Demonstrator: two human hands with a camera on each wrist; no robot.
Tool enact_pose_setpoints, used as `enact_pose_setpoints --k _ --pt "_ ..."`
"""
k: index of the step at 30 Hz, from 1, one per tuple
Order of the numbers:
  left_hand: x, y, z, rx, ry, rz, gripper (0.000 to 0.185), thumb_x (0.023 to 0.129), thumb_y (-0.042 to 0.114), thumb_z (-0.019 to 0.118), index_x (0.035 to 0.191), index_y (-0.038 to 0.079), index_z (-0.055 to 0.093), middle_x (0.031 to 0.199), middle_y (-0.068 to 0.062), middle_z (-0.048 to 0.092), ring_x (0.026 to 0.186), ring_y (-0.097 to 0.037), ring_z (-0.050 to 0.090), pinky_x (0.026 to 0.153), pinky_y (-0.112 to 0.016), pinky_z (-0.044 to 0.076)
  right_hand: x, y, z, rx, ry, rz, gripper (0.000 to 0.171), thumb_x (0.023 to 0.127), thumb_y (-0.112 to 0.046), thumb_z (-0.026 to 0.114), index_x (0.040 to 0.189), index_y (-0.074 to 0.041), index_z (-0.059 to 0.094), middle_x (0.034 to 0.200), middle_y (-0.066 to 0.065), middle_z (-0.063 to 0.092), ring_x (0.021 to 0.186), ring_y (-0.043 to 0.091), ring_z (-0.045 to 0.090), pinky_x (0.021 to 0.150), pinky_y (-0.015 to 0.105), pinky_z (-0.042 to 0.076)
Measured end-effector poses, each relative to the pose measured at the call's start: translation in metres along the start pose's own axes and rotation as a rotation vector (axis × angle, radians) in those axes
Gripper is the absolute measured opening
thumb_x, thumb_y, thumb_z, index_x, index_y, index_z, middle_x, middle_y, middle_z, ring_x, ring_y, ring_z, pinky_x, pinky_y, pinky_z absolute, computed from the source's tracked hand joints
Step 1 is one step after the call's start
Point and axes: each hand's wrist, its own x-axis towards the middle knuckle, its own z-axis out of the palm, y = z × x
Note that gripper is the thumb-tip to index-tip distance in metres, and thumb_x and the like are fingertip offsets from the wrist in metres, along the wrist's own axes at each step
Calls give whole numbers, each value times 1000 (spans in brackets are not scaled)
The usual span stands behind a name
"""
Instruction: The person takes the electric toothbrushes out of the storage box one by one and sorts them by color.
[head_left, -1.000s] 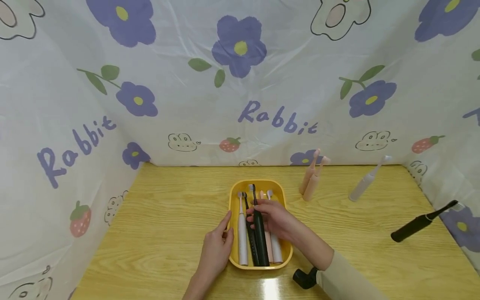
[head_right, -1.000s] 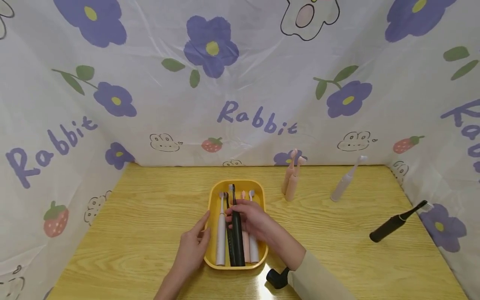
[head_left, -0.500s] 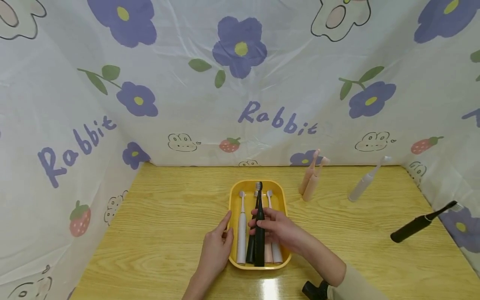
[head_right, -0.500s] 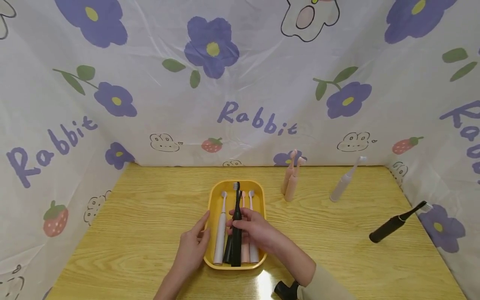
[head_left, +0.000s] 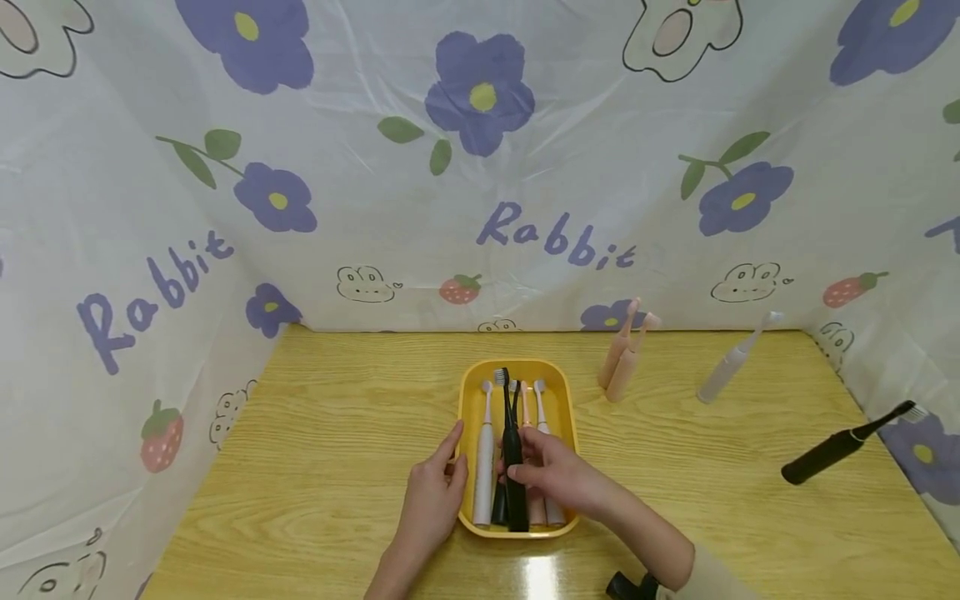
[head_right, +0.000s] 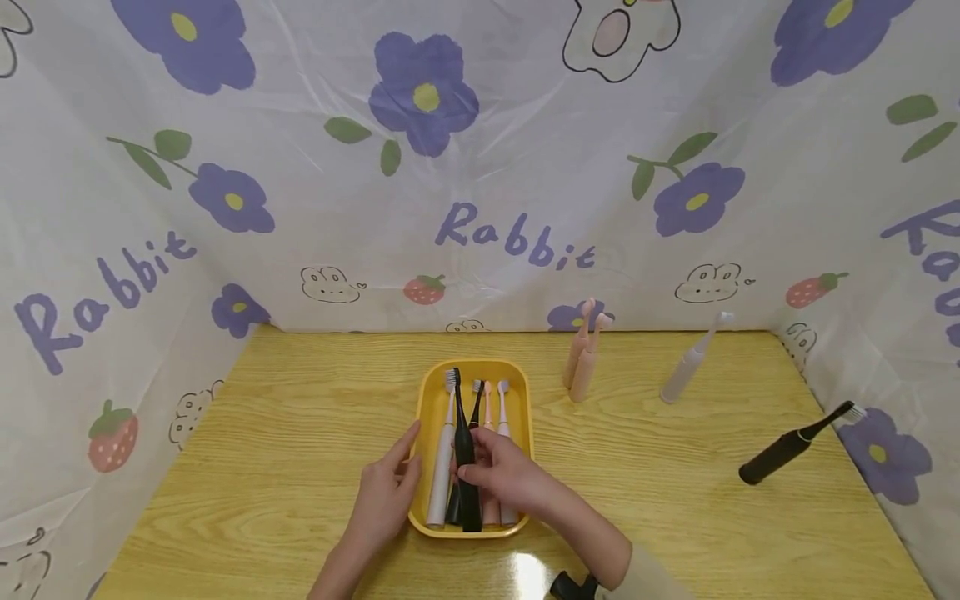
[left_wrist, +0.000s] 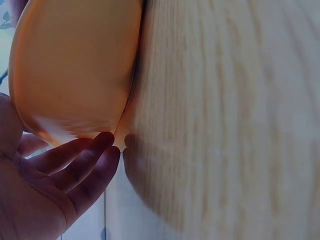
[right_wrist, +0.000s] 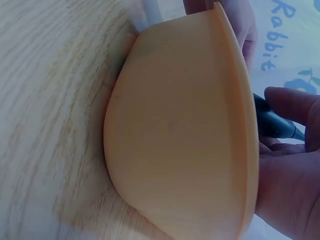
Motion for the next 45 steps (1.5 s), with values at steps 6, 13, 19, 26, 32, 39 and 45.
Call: enact_pose_setpoints --k 6,13,19,26,32,39,45 --pt "0 0 0 7 -5 -18 48 102 5 61 149 4 53 97 -16 75 68 -8 63 52 -23 50 -6 -1 1 -98 9 -50 37 104 -3 55 137 12 48 120 25 65 114 38 64 91 42 56" --pt "0 1 0 -2 -5 -12 48 101 4 60 149 4 54 100 -17 74 69 -9 64 52 -24 49 -15 -2 2 -148 26 -145 35 104 -5 57 135 10 50 120 24 64 115 39 63 93 35 54" --pt "-1 2 -1 -9 -3 -16 48 102 3 60 149 4 53 94 -16 74 64 -7 59 50 -24 48 -27 -7 -4 -60 69 -234 38 104 -4 57 136 13 48 121 27 62 115 39 63 91 36 56" --pt "-2 2 0 -18 8 -29 47 102 4 59 149 3 53 98 -17 74 64 -7 58 50 -24 49 -48 -16 -23 57 207 -317 40 103 0 57 137 16 44 125 30 61 113 24 67 87 42 58" --pt "-2 2 0 -24 12 -11 47 102 3 59 148 2 54 99 -18 74 64 -6 58 50 -24 49 -70 -12 -50 36 353 -400 35 102 4 56 136 6 49 121 16 68 112 24 69 84 43 59" --pt "-2 2 -1 -16 3 -20 47 102 4 59 149 2 53 92 -14 73 63 -6 57 49 -23 48 -96 -4 -70 29 448 -373 32 104 1 55 136 1 51 120 6 69 113 19 69 83 39 59" --pt "-1 5 -2 -23 -7 -28 47 102 3 58 149 3 53 92 -15 73 62 -6 55 50 -23 48 -121 4 -90 58 540 -410 33 104 6 51 135 -4 53 121 3 71 112 15 69 82 35 59"
